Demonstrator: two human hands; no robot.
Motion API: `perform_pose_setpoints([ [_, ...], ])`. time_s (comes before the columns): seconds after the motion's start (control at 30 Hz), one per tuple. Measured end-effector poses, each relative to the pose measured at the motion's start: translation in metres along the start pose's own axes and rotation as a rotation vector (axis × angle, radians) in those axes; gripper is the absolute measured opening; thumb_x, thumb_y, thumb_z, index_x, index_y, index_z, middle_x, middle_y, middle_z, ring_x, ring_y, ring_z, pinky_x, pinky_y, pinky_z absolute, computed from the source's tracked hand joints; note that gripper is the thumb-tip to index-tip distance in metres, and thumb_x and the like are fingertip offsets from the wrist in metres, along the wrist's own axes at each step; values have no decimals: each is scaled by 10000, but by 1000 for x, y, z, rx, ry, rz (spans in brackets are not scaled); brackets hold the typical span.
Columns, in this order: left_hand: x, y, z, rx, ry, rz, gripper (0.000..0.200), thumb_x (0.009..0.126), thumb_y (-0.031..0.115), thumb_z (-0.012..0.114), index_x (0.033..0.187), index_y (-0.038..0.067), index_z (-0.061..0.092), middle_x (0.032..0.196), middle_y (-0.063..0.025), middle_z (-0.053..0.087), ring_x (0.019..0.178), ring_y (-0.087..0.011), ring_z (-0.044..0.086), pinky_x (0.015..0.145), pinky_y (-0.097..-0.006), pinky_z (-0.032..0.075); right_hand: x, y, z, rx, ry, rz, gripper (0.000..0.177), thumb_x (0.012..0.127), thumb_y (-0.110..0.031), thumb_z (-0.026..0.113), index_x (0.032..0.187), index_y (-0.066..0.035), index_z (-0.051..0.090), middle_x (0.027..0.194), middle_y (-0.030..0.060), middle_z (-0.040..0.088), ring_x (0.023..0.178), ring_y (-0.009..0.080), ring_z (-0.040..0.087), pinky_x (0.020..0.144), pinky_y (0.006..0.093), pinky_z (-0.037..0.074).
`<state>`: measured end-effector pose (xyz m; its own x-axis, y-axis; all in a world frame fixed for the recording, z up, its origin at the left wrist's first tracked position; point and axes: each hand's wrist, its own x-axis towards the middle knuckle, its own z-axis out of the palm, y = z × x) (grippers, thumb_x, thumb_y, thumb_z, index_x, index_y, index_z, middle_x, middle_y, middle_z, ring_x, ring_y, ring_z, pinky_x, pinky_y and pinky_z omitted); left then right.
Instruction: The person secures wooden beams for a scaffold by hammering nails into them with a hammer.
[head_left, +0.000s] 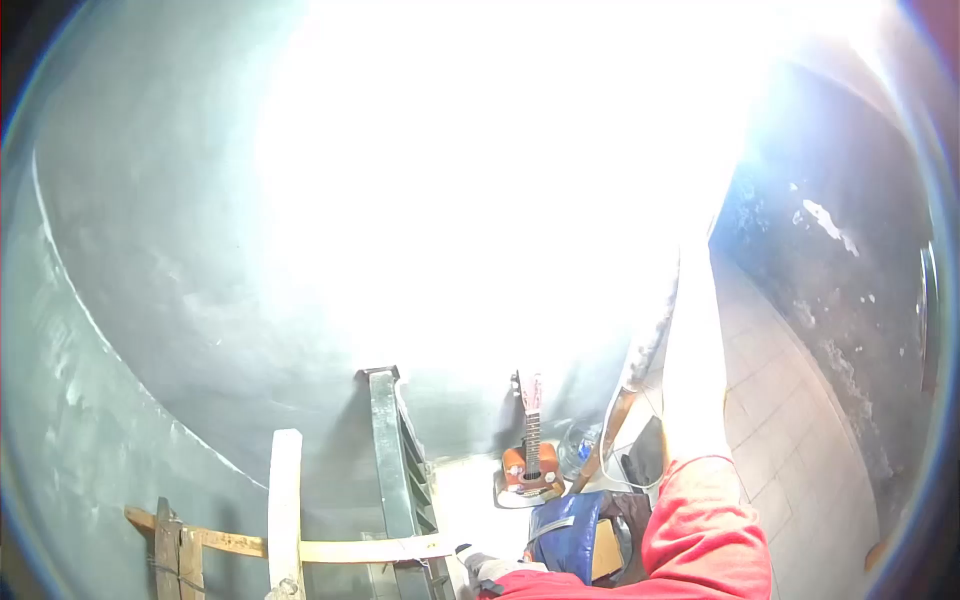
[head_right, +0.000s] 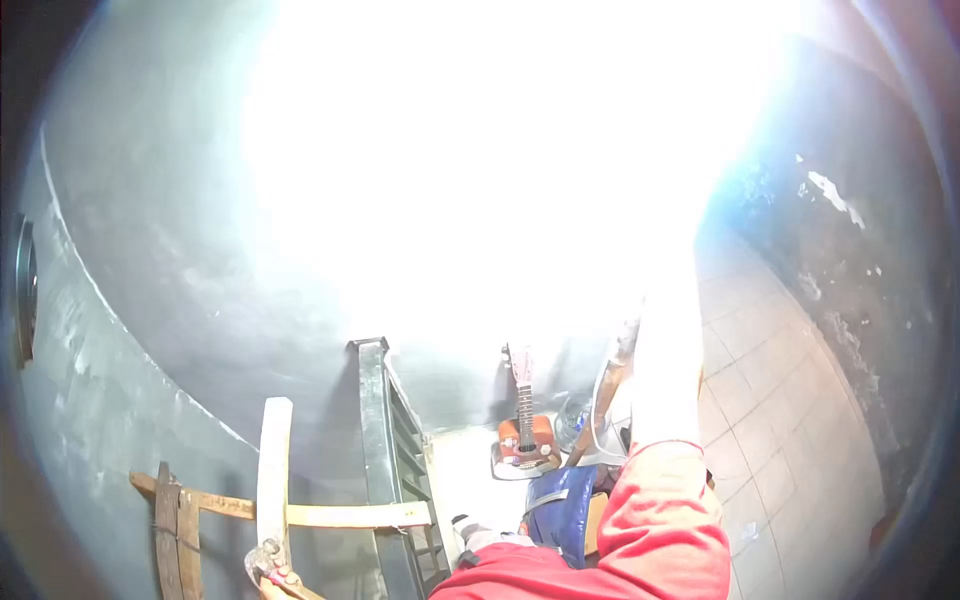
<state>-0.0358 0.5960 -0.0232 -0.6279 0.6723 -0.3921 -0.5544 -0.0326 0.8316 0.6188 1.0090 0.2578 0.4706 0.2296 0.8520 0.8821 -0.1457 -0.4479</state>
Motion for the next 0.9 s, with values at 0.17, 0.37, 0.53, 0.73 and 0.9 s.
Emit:
perform_pose_setpoints([
  [0.17, 66, -68, -131, -205, 26, 5, 153, 893, 202, 516, 798, 97, 575, 752, -27, 554, 576, -122, 470, 479, -235, 347, 25, 30, 1, -470, -149, -284, 427, 944, -404, 578, 1123, -18, 619, 1119, 179, 678, 1012, 366, 675, 919, 472, 549],
  [0.37, -11, -34, -32, -340, 168, 27, 311, 1015, 253, 477, 1131, -15, 583, 874, -126, 635, 664, -159, 569, 528, -268, 451, 42, 45, 44, -251, -150, -565, 387, 974, -384, 552, 1050, -18, 652, 1055, 155, 679, 952, 325, 672, 878, 452, 549],
  [0.53, -21, -24, -26, -209, 92, 101, 307, 1048, 237, 396, 1115, 11, 592, 871, -109, 619, 683, -144, 539, 559, -269, 442, 17, 31, 21, -84, -109, -401, 349, 980, -348, 558, 993, -10, 647, 989, 150, 662, 886, 303, 651, 822, 433, 538],
  [0.73, -29, -13, -9, -280, 158, 78, 288, 1017, 297, 513, 1047, 28, 612, 823, -95, 628, 650, -132, 563, 534, -261, 453, -21, 13, 0, 25, -82, -352, 319, 988, -304, 565, 924, -1, 641, 909, 145, 641, 807, 276, 626, 756, 410, 525],
  [0.9, -29, -18, -10, -259, 110, 123, 264, 1023, 267, 511, 1100, 40, 622, 839, -100, 643, 657, -133, 578, 530, -252, 468, -73, -10, -21, 149, -14, -332, 310, 995, -268, 572, 867, 7, 635, 843, 141, 624, 741, 254, 605, 701, 391, 514],
])
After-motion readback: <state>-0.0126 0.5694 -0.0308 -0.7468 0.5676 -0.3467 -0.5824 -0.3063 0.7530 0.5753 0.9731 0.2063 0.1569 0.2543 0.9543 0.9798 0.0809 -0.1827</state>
